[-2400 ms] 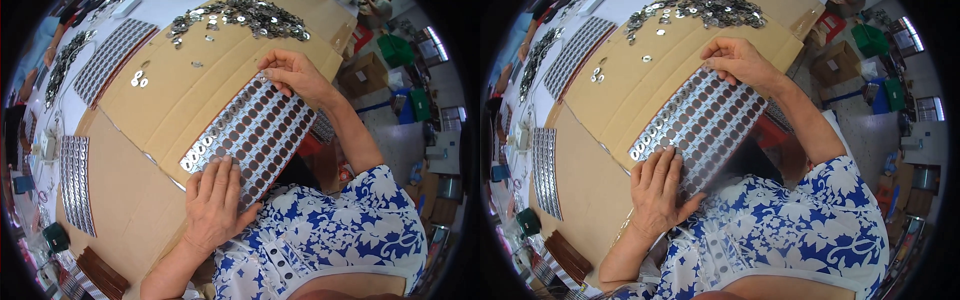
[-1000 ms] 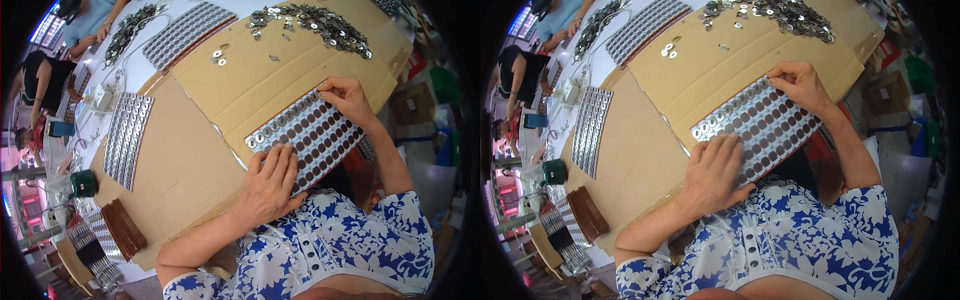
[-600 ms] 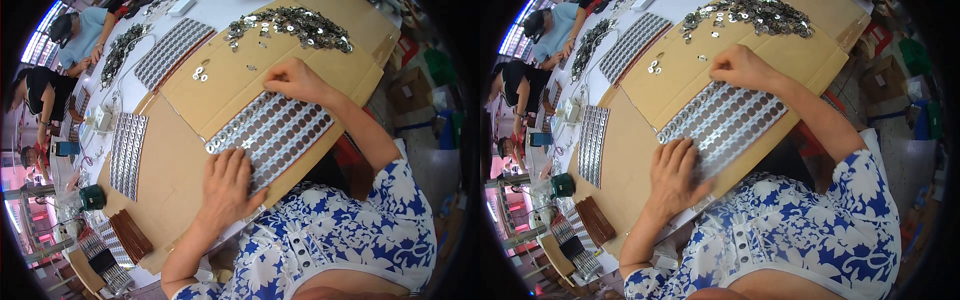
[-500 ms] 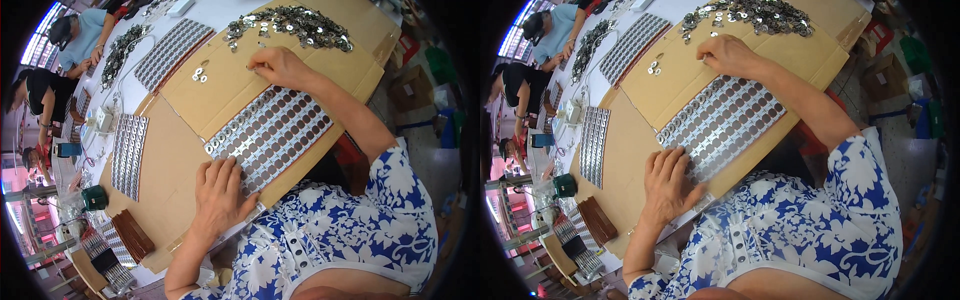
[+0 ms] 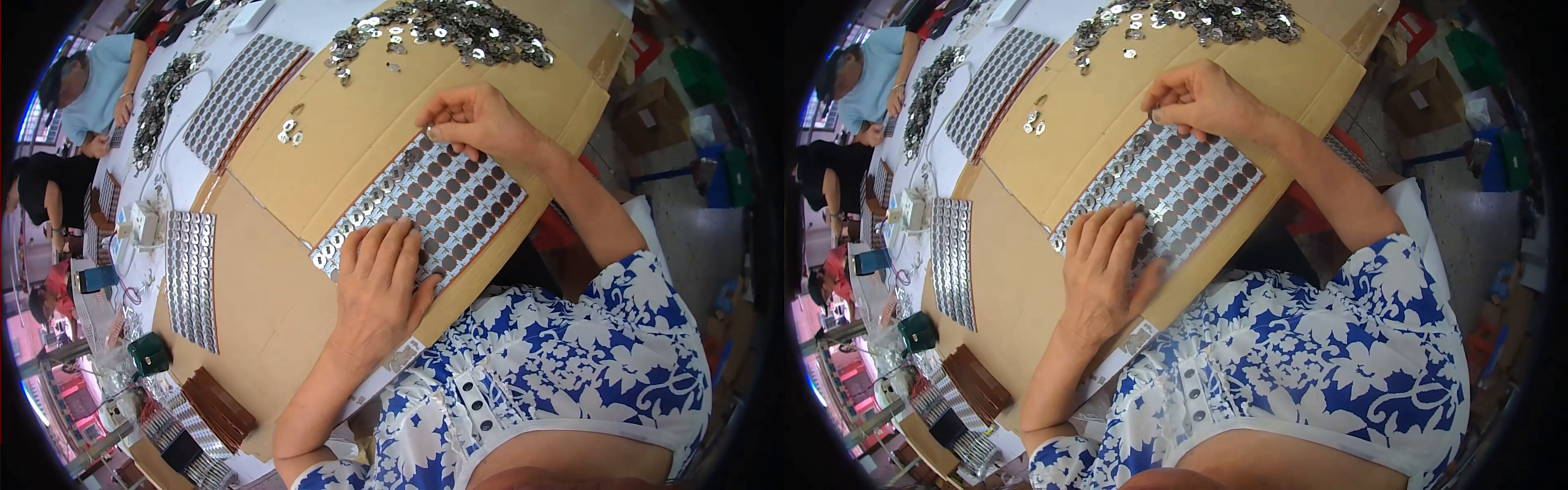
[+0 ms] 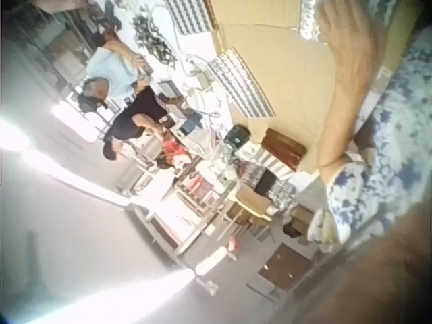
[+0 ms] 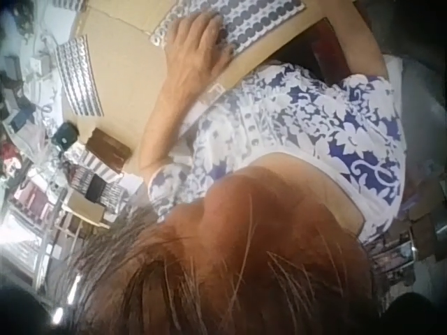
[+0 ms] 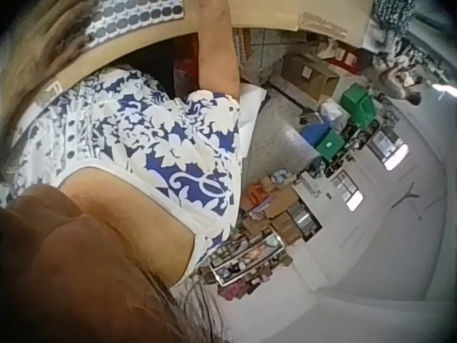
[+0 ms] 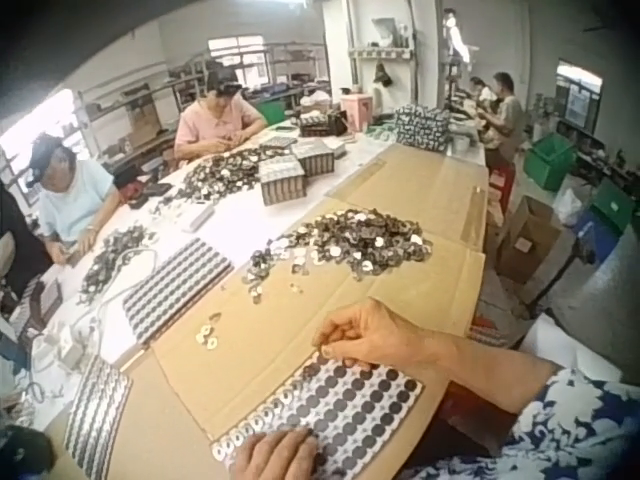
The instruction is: The person assembles small metal components into plastic trays by hand, placing the components into the trays.
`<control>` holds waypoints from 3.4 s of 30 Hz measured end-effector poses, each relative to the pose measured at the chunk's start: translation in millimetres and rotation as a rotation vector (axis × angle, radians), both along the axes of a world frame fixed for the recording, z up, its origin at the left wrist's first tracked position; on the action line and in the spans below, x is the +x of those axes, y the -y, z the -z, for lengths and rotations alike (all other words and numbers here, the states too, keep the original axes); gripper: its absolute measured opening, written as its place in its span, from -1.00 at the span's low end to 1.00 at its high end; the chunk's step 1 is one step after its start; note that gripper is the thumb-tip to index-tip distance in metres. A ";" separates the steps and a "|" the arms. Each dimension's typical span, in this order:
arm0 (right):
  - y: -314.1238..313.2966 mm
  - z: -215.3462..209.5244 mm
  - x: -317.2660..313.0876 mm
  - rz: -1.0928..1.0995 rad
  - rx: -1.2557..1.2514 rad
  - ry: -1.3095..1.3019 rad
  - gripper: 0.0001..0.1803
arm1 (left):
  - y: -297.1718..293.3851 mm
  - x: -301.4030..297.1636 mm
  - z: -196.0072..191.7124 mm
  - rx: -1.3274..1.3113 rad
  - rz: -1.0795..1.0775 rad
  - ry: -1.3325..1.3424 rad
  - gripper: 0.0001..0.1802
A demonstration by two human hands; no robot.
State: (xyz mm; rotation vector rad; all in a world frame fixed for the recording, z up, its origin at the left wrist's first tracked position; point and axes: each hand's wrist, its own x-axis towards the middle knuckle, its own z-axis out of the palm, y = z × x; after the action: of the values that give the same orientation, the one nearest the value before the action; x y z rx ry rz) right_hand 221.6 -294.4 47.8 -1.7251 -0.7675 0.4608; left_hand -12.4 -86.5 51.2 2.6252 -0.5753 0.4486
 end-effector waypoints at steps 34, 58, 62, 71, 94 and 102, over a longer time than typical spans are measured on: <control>8.9 -2.1 -25.9 0.139 -0.238 0.266 -0.90 | 31.4 32.2 20.8 -0.092 0.119 -0.047 -0.14; -14.5 7.5 -43.3 0.211 -0.256 0.379 -0.89 | 30.3 34.1 21.4 -0.131 0.120 -0.055 -0.20; -11.6 9.1 -38.6 0.167 -0.237 0.395 -0.88 | 31.9 33.7 21.8 -0.125 0.097 -0.077 -0.18; -9.2 19.3 -24.8 -0.003 -0.191 0.489 -0.86 | 28.4 36.0 27.0 -0.100 0.094 -0.098 -0.13; -13.2 12.4 -22.1 0.236 -0.095 -0.128 -0.77 | 22.1 42.1 24.6 -0.098 0.096 -0.096 -0.11; -16.5 0.2 -26.0 0.197 -0.159 0.012 -0.84 | 22.2 41.7 23.8 -0.104 0.101 -0.097 -0.11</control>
State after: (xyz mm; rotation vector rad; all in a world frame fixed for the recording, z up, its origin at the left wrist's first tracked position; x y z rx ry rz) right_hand 195.6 -277.9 47.6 -1.9312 -0.5743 0.3847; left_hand 29.3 -108.7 27.4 2.4905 -0.6320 0.3092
